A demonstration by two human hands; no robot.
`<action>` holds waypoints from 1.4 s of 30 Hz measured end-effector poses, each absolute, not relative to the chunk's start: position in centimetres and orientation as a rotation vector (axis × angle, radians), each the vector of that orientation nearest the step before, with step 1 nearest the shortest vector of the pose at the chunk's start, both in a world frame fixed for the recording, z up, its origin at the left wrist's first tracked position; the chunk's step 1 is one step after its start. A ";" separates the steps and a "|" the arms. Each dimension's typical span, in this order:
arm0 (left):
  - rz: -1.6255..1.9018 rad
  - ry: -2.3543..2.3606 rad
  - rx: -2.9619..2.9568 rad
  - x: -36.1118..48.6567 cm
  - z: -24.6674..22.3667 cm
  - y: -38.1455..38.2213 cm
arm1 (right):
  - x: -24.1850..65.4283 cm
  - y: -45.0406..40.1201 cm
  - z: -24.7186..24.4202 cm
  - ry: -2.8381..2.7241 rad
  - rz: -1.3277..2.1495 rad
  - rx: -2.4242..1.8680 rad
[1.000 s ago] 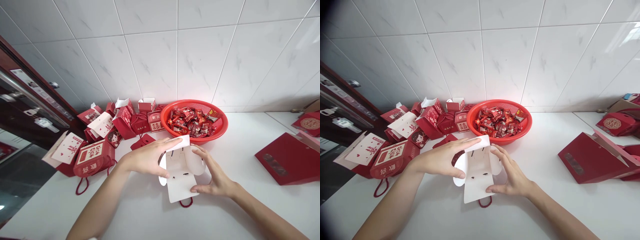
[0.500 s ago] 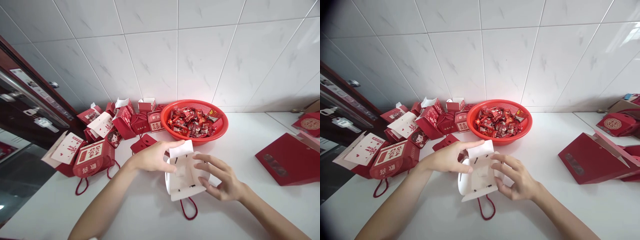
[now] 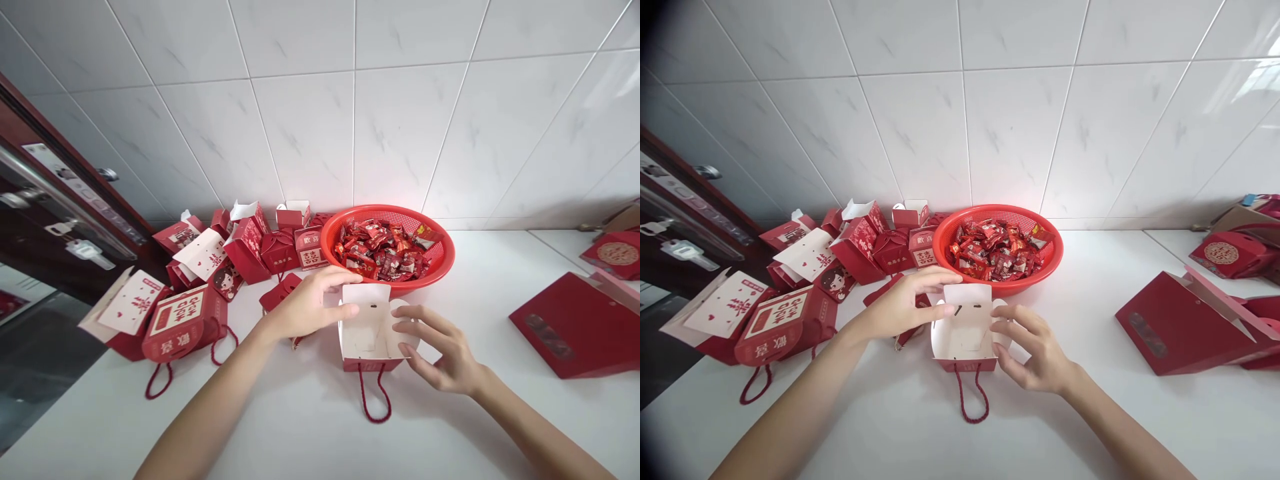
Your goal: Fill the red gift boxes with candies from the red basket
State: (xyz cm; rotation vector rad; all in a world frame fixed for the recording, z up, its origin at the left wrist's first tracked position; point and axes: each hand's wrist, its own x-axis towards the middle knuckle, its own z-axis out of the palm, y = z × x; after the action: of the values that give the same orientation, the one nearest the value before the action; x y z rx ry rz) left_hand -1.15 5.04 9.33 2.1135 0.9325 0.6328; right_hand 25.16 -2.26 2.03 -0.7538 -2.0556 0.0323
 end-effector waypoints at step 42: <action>0.099 1.423 2.519 4.4 10.8 21.0 | 30.7 15.4 6.6 -1.917 0.244 -1.710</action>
State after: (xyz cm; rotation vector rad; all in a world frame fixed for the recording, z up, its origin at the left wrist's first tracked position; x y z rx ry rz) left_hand 4.42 20.98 10.83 2.5193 1.4225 0.0992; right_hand 30.69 15.44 6.56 -1.7099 -1.9172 0.2444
